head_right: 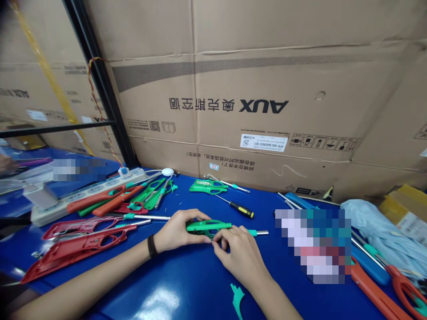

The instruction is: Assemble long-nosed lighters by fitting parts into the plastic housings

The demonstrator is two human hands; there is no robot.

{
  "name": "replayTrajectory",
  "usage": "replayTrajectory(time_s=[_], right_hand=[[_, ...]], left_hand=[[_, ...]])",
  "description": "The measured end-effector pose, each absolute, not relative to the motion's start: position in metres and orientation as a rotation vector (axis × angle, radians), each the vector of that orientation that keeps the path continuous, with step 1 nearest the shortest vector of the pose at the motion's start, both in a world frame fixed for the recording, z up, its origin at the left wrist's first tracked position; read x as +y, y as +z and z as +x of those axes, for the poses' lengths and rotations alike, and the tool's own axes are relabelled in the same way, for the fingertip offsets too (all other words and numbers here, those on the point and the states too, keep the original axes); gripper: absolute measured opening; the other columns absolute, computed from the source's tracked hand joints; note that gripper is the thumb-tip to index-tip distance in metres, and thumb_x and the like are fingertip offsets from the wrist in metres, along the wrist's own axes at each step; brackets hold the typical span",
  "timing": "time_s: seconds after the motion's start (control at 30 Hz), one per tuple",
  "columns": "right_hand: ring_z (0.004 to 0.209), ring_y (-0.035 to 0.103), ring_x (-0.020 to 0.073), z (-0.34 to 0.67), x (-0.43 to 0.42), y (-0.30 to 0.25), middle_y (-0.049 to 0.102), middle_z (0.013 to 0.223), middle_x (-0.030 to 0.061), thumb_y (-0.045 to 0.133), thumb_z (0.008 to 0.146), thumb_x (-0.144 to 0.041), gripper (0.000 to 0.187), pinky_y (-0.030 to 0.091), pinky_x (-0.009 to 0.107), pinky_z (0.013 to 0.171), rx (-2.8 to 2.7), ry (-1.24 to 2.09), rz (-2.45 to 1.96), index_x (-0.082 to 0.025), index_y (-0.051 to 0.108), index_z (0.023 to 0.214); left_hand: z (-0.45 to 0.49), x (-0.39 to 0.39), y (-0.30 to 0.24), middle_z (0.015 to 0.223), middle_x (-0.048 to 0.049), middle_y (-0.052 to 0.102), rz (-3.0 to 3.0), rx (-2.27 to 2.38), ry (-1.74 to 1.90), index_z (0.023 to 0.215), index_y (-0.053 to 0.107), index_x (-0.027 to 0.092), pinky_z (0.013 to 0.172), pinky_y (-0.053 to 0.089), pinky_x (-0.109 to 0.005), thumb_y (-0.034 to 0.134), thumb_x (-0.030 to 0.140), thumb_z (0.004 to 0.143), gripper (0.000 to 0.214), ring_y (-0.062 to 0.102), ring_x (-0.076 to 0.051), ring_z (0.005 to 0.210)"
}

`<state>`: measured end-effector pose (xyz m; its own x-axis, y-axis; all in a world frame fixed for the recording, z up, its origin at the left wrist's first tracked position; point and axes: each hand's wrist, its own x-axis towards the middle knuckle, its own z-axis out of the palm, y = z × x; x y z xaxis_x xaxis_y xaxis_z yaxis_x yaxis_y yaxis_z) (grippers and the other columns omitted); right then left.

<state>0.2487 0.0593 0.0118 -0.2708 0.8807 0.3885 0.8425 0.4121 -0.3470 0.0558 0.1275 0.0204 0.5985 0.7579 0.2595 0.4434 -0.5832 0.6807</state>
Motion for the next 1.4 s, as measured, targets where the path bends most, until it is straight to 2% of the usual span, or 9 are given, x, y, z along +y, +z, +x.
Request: replayTrajectory(time_s=[0.17,0.37,0.5,0.7,0.87,1.0,1.2,1.4], right_hand=[[0.060,0.057,0.0149,0.2470,0.0587,0.0128,0.057,0.057,-0.0055,0.059,0.082,-0.019,0.011,0.041,0.031,0.071,-2.162,0.127,-1.455,-0.025,0.065,0.074],[0.062,0.056,0.0159,0.2474,0.0598,0.0141,0.058,0.058,-0.0042,0.060,0.083,-0.020,0.011,0.040,0.029,0.065,-2.166,0.149,-1.437,-0.024,0.065,0.074],[0.062,0.056,0.0162,0.2478,0.0603,0.0124,0.058,0.059,-0.0040,0.060,0.083,-0.020,0.011,0.040,0.029,0.066,-2.165,0.151,-1.436,-0.024,0.066,0.074],[0.064,0.056,0.0165,0.2478,0.0595,0.0112,0.058,0.061,-0.0037,0.060,0.084,-0.021,0.009,0.039,0.030,0.068,-2.160,0.180,-1.450,-0.024,0.066,0.078],[0.067,0.054,0.0181,0.2503,0.0605,0.0104,0.058,0.062,-0.0030,0.058,0.085,-0.026,0.010,0.039,0.032,0.070,-2.172,0.227,-1.491,-0.025,0.066,0.079],[0.069,0.054,0.0191,0.2532,0.0623,0.0113,0.057,0.061,-0.0027,0.058,0.085,-0.027,0.011,0.039,0.034,0.073,-2.181,0.230,-1.511,-0.025,0.066,0.077],[0.070,0.054,0.0196,0.2528,0.0625,0.0115,0.057,0.062,-0.0020,0.058,0.085,-0.027,0.011,0.039,0.033,0.072,-2.175,0.242,-1.508,-0.025,0.065,0.077],[0.070,0.054,0.0182,0.2545,0.0612,0.0143,0.057,0.065,-0.0027,0.058,0.084,-0.024,0.008,0.040,0.036,0.077,-2.217,0.263,-1.492,-0.025,0.063,0.079]], left_hand=[[0.0562,0.1264,0.0200,0.092,-0.0012,0.069,2.274,0.960,0.745,0.099,0.069,0.022,0.069,0.046,-0.022,0.078,0.047,0.063,0.045,0.063,-0.018,0.081],[0.0568,0.1251,0.0224,0.092,-0.0013,0.069,2.353,0.979,0.708,0.101,0.069,0.022,0.072,0.046,-0.024,0.077,0.033,0.064,0.039,0.064,-0.019,0.081],[0.0562,0.1248,0.0236,0.091,-0.0014,0.069,2.377,0.950,0.698,0.103,0.068,0.022,0.070,0.046,-0.023,0.076,0.032,0.065,0.040,0.064,-0.019,0.081],[0.0549,0.1255,0.0222,0.091,-0.0016,0.068,2.415,0.902,0.693,0.106,0.066,0.022,0.073,0.045,-0.025,0.077,0.038,0.064,0.046,0.063,-0.019,0.082],[0.0553,0.1272,0.0192,0.089,-0.0005,0.068,2.390,0.926,0.703,0.103,0.067,0.023,0.071,0.045,-0.024,0.073,0.028,0.066,0.038,0.063,-0.018,0.079],[0.0547,0.1281,0.0192,0.090,-0.0003,0.068,2.382,0.906,0.710,0.103,0.067,0.023,0.075,0.045,-0.025,0.075,0.033,0.066,0.040,0.063,-0.018,0.080],[0.0561,0.1256,0.0217,0.088,-0.0011,0.067,2.344,0.939,0.716,0.102,0.068,0.022,0.068,0.044,-0.023,0.076,0.042,0.067,0.042,0.062,-0.018,0.079],[0.0587,0.1260,0.0199,0.089,-0.0013,0.067,2.333,1.018,0.692,0.102,0.068,0.023,0.067,0.045,-0.023,0.076,0.038,0.066,0.040,0.062,-0.019,0.079]])
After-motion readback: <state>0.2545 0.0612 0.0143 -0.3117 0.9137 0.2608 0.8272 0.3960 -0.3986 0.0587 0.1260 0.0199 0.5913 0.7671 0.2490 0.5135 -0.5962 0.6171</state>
